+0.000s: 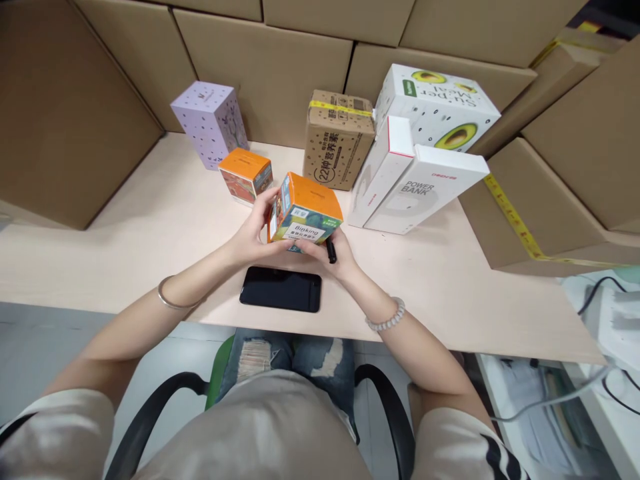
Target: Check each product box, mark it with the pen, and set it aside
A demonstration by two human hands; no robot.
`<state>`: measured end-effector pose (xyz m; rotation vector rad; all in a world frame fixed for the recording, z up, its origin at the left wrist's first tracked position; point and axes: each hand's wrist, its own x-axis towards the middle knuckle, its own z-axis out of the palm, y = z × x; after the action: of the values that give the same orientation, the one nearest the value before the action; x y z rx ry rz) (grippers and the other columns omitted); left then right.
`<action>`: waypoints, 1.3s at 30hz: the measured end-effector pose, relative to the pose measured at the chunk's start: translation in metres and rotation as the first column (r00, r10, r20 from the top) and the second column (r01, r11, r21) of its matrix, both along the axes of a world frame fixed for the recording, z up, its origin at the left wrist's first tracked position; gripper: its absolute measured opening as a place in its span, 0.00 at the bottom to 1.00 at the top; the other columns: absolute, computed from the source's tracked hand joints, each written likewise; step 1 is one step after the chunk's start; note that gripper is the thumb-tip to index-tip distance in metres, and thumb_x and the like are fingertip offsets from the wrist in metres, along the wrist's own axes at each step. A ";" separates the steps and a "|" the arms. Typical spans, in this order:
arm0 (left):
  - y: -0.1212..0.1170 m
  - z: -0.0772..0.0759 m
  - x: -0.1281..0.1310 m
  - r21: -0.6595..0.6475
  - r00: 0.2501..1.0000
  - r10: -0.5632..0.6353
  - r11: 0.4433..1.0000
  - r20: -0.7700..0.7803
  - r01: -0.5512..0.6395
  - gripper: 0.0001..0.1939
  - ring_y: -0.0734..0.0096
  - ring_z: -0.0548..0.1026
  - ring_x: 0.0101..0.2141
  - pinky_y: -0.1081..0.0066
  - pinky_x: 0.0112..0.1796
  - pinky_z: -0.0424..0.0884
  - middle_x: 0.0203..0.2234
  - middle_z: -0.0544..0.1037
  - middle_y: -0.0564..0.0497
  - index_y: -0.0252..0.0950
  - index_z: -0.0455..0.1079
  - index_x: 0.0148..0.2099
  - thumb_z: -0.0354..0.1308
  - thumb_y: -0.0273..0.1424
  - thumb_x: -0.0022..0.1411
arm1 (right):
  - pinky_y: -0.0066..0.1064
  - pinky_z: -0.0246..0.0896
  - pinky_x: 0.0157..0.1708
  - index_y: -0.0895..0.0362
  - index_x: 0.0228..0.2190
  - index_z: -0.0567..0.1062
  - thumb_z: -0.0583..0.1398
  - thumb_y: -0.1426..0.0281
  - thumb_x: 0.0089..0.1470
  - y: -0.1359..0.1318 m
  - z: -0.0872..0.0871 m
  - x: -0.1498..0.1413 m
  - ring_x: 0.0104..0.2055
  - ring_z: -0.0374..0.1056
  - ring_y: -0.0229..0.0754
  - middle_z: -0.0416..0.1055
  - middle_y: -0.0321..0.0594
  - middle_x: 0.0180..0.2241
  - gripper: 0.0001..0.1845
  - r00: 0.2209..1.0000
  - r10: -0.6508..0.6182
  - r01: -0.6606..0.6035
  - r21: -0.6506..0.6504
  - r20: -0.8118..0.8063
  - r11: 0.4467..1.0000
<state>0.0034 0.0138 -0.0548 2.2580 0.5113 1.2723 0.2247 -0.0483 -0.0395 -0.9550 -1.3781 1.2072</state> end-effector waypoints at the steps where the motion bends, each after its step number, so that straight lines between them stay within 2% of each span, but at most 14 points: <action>1: -0.001 0.002 0.000 0.025 1.000 0.005 1.000 -0.017 -0.005 0.56 0.40 0.62 0.76 0.44 0.75 0.62 0.76 0.59 0.32 0.43 0.41 0.82 0.68 0.55 0.67 | 0.58 0.77 0.64 0.49 0.48 0.79 0.78 0.44 0.46 0.000 -0.001 0.001 0.56 0.82 0.59 0.86 0.46 0.52 0.34 1.000 -0.002 0.002 0.007 0.019 1.000; 5: -0.004 0.006 0.001 0.097 0.996 0.065 0.994 -0.064 -0.059 0.60 0.37 0.60 0.77 0.40 0.74 0.62 0.77 0.57 0.31 0.44 0.36 0.83 0.66 0.60 0.67 | 0.59 0.75 0.64 0.50 0.50 0.77 0.80 0.47 0.43 0.002 -0.008 0.005 0.59 0.81 0.60 0.84 0.50 0.56 0.38 0.988 -0.059 0.041 0.129 0.141 0.991; 9: -0.007 0.009 0.001 0.125 0.992 0.118 0.986 -0.032 -0.114 0.64 0.40 0.73 0.68 0.41 0.63 0.76 0.69 0.67 0.35 0.50 0.33 0.83 0.67 0.65 0.62 | 0.58 0.76 0.60 0.52 0.50 0.77 0.77 0.42 0.45 0.003 -0.010 0.007 0.58 0.80 0.62 0.82 0.54 0.56 0.39 0.963 -0.101 0.045 0.220 0.248 0.974; 12: -0.008 0.013 -0.001 0.206 0.984 0.177 0.963 -0.004 -0.173 0.55 0.49 0.79 0.57 0.47 0.54 0.81 0.58 0.73 0.40 0.54 0.41 0.81 0.65 0.63 0.66 | 0.54 0.76 0.59 0.51 0.54 0.76 0.74 0.35 0.46 0.003 -0.005 0.011 0.57 0.80 0.59 0.82 0.52 0.55 0.45 0.947 -0.199 0.115 0.314 0.252 0.943; 15: -0.007 0.016 -0.004 0.343 0.974 0.226 0.913 0.026 -0.221 0.43 0.54 0.77 0.52 0.53 0.51 0.81 0.52 0.73 0.44 0.52 0.56 0.76 0.66 0.59 0.68 | 0.44 0.77 0.46 0.50 0.48 0.77 0.70 0.29 0.44 0.000 0.004 0.017 0.42 0.79 0.50 0.80 0.42 0.41 0.45 0.903 -0.384 0.271 0.436 0.193 0.858; 17: -0.005 0.016 -0.005 0.393 0.967 0.250 0.885 0.047 -0.248 0.38 0.57 0.76 0.50 0.56 0.49 0.80 0.50 0.71 0.45 0.50 0.60 0.73 0.67 0.56 0.69 | 0.38 0.71 0.34 0.51 0.35 0.77 0.66 0.30 0.53 -0.004 0.012 0.019 0.30 0.70 0.42 0.70 0.34 0.28 0.36 0.840 -0.524 0.411 0.465 0.140 0.784; 19: -0.003 0.015 -0.004 0.424 0.961 0.269 0.865 0.060 -0.268 0.35 0.58 0.75 0.48 0.58 0.47 0.79 0.49 0.69 0.46 0.50 0.62 0.71 0.67 0.53 0.69 | 0.34 0.60 0.25 0.52 0.27 0.74 0.58 0.36 0.66 -0.008 0.019 0.018 0.22 0.60 0.38 0.59 0.29 0.21 0.33 0.803 -0.590 0.506 0.429 0.082 0.748; 22: -0.001 0.011 -0.002 0.442 0.963 0.267 0.861 0.031 -0.253 0.36 0.60 0.73 0.47 0.60 0.45 0.78 0.51 0.68 0.45 0.50 0.62 0.72 0.69 0.50 0.69 | 0.31 0.51 0.18 0.51 0.37 0.76 0.55 0.40 0.70 -0.012 0.027 0.015 0.16 0.56 0.36 0.60 0.27 0.20 0.28 0.862 -0.504 0.483 0.376 -0.046 0.791; 26: 0.000 0.005 0.001 0.442 0.975 0.209 0.884 -0.080 -0.153 0.43 0.58 0.73 0.48 0.57 0.48 0.78 0.52 0.68 0.45 0.52 0.58 0.76 0.73 0.42 0.66 | 0.32 0.66 0.20 0.49 0.43 0.76 0.59 0.38 0.66 -0.017 0.034 0.011 0.24 0.74 0.40 0.80 0.36 0.31 0.28 0.945 -0.305 0.328 0.347 -0.120 0.879; 28: 0.000 0.002 0.001 0.437 0.977 0.185 0.891 -0.102 -0.123 0.44 0.57 0.73 0.49 0.56 0.49 0.78 0.52 0.68 0.45 0.53 0.59 0.77 0.74 0.40 0.64 | 0.34 0.72 0.25 0.48 0.41 0.77 0.63 0.37 0.63 -0.021 0.035 0.010 0.28 0.78 0.42 0.83 0.38 0.34 0.28 0.957 -0.280 0.289 0.289 -0.074 0.913; 30: -0.001 0.000 0.001 0.415 0.978 0.176 0.903 -0.111 -0.116 0.43 0.55 0.73 0.50 0.56 0.49 0.78 0.53 0.67 0.44 0.53 0.61 0.75 0.74 0.39 0.63 | 0.34 0.73 0.26 0.48 0.36 0.77 0.69 0.39 0.58 -0.025 0.036 0.010 0.27 0.76 0.41 0.81 0.36 0.30 0.26 0.955 -0.298 0.287 0.263 0.000 0.921; 32: -0.003 -0.002 0.001 0.388 0.973 0.187 0.914 -0.136 -0.121 0.43 0.55 0.74 0.50 0.57 0.47 0.78 0.53 0.67 0.44 0.53 0.63 0.73 0.75 0.40 0.61 | 0.33 0.66 0.22 0.48 0.29 0.73 0.72 0.40 0.55 -0.027 0.037 0.011 0.22 0.68 0.37 0.74 0.32 0.23 0.27 0.949 -0.310 0.283 0.288 0.051 0.915; 35: -0.008 0.000 0.004 0.392 0.968 0.192 0.913 -0.164 -0.115 0.41 0.56 0.74 0.49 0.58 0.46 0.79 0.53 0.67 0.45 0.53 0.62 0.74 0.73 0.41 0.63 | 0.30 0.57 0.17 0.48 0.26 0.70 0.71 0.42 0.57 -0.029 0.038 0.010 0.18 0.60 0.34 0.69 0.29 0.20 0.28 0.971 -0.231 0.206 0.293 0.053 0.934; 39: -0.014 0.005 0.009 0.386 0.978 0.143 0.919 -0.149 -0.075 0.51 0.53 0.75 0.54 0.56 0.51 0.79 0.56 0.70 0.44 0.54 0.47 0.82 0.71 0.45 0.66 | 0.29 0.59 0.18 0.49 0.28 0.71 0.74 0.48 0.57 -0.033 0.042 0.006 0.18 0.64 0.33 0.72 0.28 0.21 0.24 0.991 -0.134 0.125 0.231 0.021 0.965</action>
<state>0.0125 -0.0004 -0.0498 2.7164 0.4931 1.3271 0.2310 -0.0809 0.0021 -0.8923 -1.4263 0.9147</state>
